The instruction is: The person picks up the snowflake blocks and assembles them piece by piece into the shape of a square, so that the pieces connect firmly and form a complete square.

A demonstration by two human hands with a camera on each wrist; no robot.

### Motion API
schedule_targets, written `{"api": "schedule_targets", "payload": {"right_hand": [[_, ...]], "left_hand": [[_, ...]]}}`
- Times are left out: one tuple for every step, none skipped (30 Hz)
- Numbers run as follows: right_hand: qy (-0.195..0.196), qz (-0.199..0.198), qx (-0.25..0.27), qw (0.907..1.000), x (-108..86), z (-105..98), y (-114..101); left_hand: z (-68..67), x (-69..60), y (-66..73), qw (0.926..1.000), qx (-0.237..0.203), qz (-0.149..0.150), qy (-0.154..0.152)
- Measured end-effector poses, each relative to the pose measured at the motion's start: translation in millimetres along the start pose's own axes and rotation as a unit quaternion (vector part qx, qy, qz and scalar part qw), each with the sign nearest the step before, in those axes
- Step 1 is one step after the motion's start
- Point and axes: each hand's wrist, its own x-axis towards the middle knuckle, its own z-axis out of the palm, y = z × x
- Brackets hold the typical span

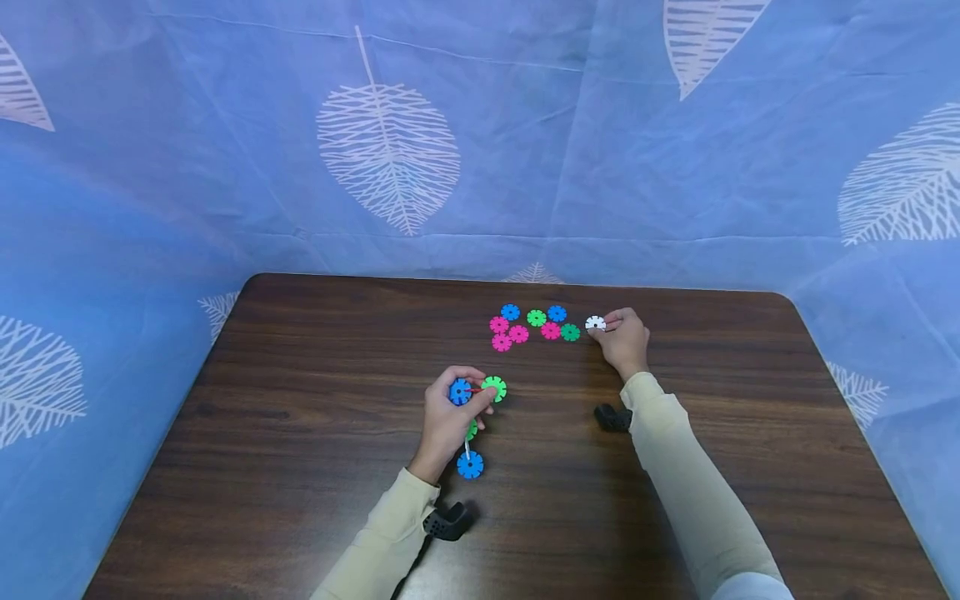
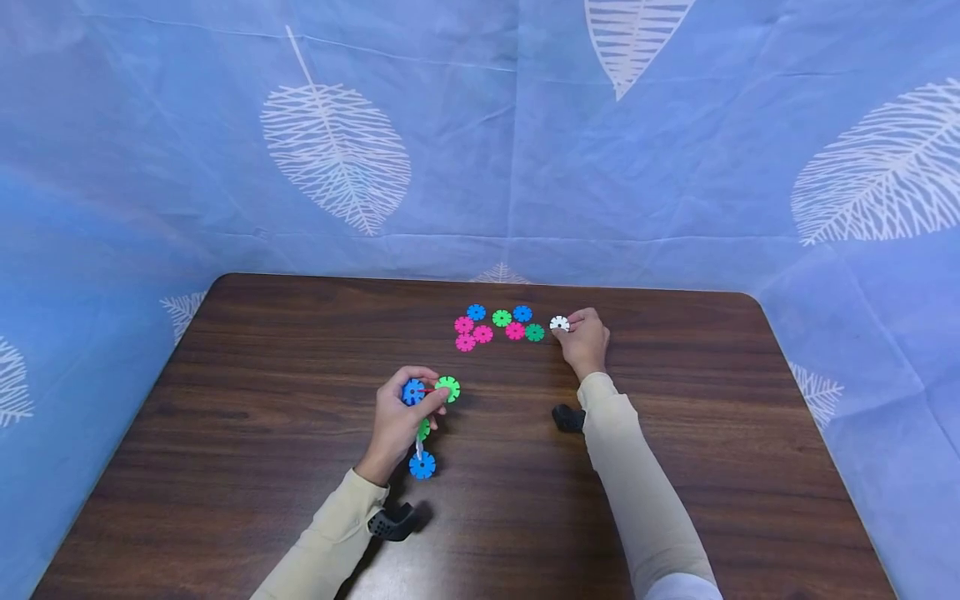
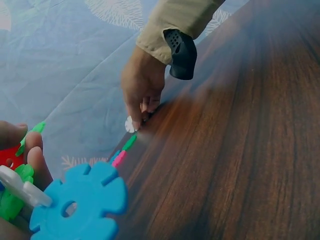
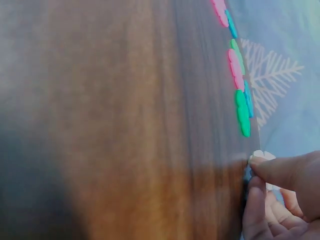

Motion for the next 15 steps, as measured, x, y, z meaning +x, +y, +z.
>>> {"api": "schedule_targets", "payload": {"right_hand": [[0.004,0.005,0.009,0.9999,-1.2,-0.8,1.2],[0.005,0.012,0.022,0.9997,-3.1,-1.9,2.2],[0.004,0.018,0.034,0.9992,-5.5,-3.2,3.4],[0.002,0.021,0.046,0.9987,-8.3,-4.8,4.5],[-0.001,0.022,0.055,0.9982,-11.7,-6.3,5.7],[-0.004,0.023,0.063,0.9977,-15.7,-8.1,6.8],[-0.009,0.025,0.072,0.997,-20.5,-9.7,7.2],[-0.014,0.026,0.075,0.9967,-25.8,-11.1,7.5],[-0.019,0.025,0.08,0.9963,-31.2,-12.2,7.5],[-0.026,0.021,0.087,0.9957,-36.8,-12.8,7.4],[-0.034,0.018,0.093,0.995,-42.6,-13.1,7.0],[-0.043,0.016,0.102,0.9937,-48.3,-12.9,6.4],[-0.054,0.013,0.113,0.992,-54.1,-12.5,5.6],[-0.063,0.006,0.121,0.9906,-59.9,-12.0,4.5],[-0.073,0.002,0.137,0.9879,-65.4,-10.9,3.2]], "left_hand": [[0.1,-0.1,0.0,1.0,-0.002,0.0,0.0],[0.2,-0.1,0.1,1.0,-0.007,0.001,-0.001],[0.5,0.0,0.3,0.9999,-0.011,0.001,-0.003],[0.8,0.0,0.8,0.9999,-0.014,0.002,-0.004],[1.1,0.2,1.2,0.9998,-0.017,0.002,-0.005],[1.4,0.5,1.6,0.9998,-0.02,0.004,-0.007],[1.7,0.8,2.0,0.9998,-0.02,0.004,-0.008],[1.9,1.0,2.5,0.9997,-0.021,0.004,-0.008],[2.1,1.1,2.8,0.9997,-0.02,0.005,-0.009],[2.1,1.1,3.1,0.9997,-0.021,0.005,-0.009],[2.1,1.1,3.3,0.9997,-0.022,0.005,-0.009],[2.0,0.9,3.4,0.9997,-0.023,0.005,-0.009],[2.0,0.5,3.6,0.9997,-0.023,0.004,-0.009],[2.1,0.1,3.8,0.9996,-0.024,0.003,-0.01],[2.0,-0.5,3.9,0.9996,-0.025,0.003,-0.011]]}}
